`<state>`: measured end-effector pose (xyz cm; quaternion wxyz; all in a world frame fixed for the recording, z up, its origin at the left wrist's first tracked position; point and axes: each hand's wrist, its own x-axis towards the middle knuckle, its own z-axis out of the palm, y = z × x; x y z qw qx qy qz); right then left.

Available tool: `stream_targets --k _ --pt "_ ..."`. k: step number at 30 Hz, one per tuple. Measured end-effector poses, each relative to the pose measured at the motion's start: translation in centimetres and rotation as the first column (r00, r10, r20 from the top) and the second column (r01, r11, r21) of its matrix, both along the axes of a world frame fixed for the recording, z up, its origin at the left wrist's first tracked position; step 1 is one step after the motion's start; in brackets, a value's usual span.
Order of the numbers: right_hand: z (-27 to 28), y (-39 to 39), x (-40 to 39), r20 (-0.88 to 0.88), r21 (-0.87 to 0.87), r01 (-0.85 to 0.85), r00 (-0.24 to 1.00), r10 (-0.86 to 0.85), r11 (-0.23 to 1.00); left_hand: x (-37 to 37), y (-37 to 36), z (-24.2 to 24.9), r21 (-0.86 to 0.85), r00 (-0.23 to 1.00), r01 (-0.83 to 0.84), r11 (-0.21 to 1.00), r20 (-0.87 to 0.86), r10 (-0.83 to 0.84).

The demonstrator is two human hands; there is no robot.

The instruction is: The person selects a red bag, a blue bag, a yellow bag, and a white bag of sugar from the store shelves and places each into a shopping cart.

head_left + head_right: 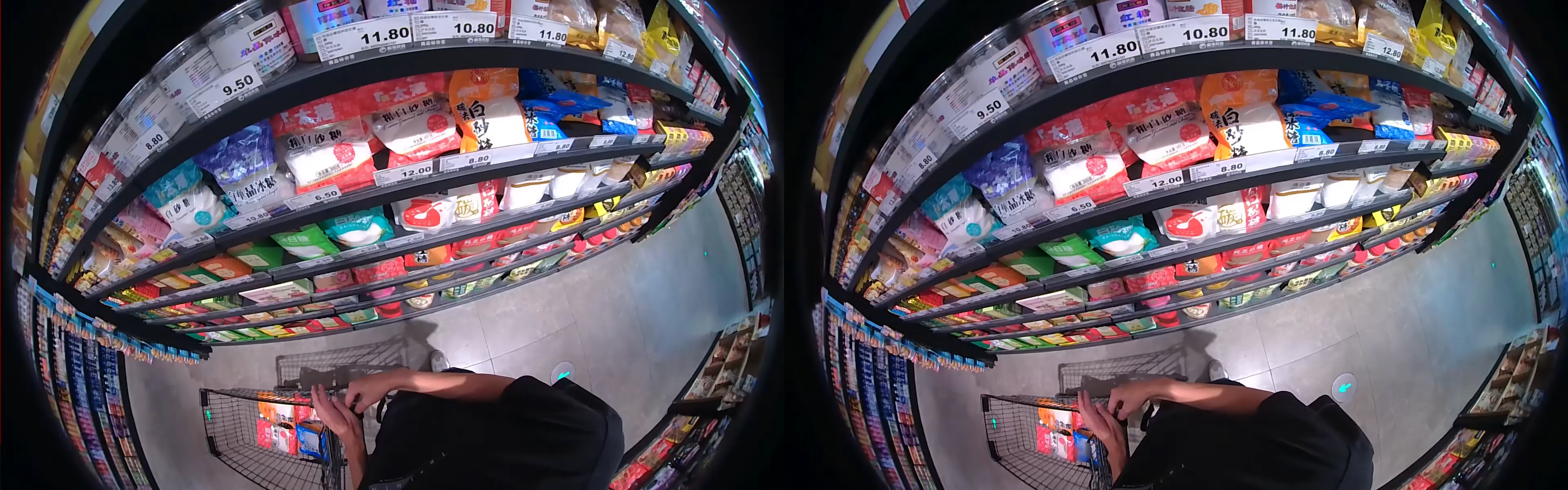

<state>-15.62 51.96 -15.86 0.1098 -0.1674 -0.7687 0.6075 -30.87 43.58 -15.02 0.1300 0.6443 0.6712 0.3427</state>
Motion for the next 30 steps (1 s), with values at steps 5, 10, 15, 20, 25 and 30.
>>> stream_targets --k 5,10,15,20,25,30 --pt "-0.6 0.1 -0.1 -0.036 0.011 -0.010 0.999 0.010 1.000 -0.2 0.2 -0.6 -0.028 0.999 -0.034 0.999 -0.029 0.033" --pt "-0.7 0.0 0.0 -0.077 0.007 0.010 0.997 -0.009 1.000 -0.4 0.2 -0.8 -0.015 0.999 -0.026 1.000 -0.039 0.026" --pt "-0.4 0.0 0.3 -0.109 0.003 -0.004 0.994 0.004 1.000 -0.7 0.1 -1.7 -0.004 0.998 -0.010 1.000 0.059 0.010" --pt "-1.1 0.0 0.3 -0.065 0.051 0.007 0.998 -0.003 0.999 -0.6 0.2 -1.8 0.011 0.999 0.003 1.000 0.043 -0.003" --pt "-0.3 0.1 1.4 -0.098 -0.070 0.053 0.993 -0.060 0.996 -0.4 0.0 -1.0 -0.026 1.000 0.018 0.999 0.000 -0.018" --pt "-0.3 0.2 1.9 0.017 -0.047 0.143 0.990 -0.143 0.989 -0.3 0.0 -0.8 -0.023 0.999 0.032 0.999 0.027 -0.032"
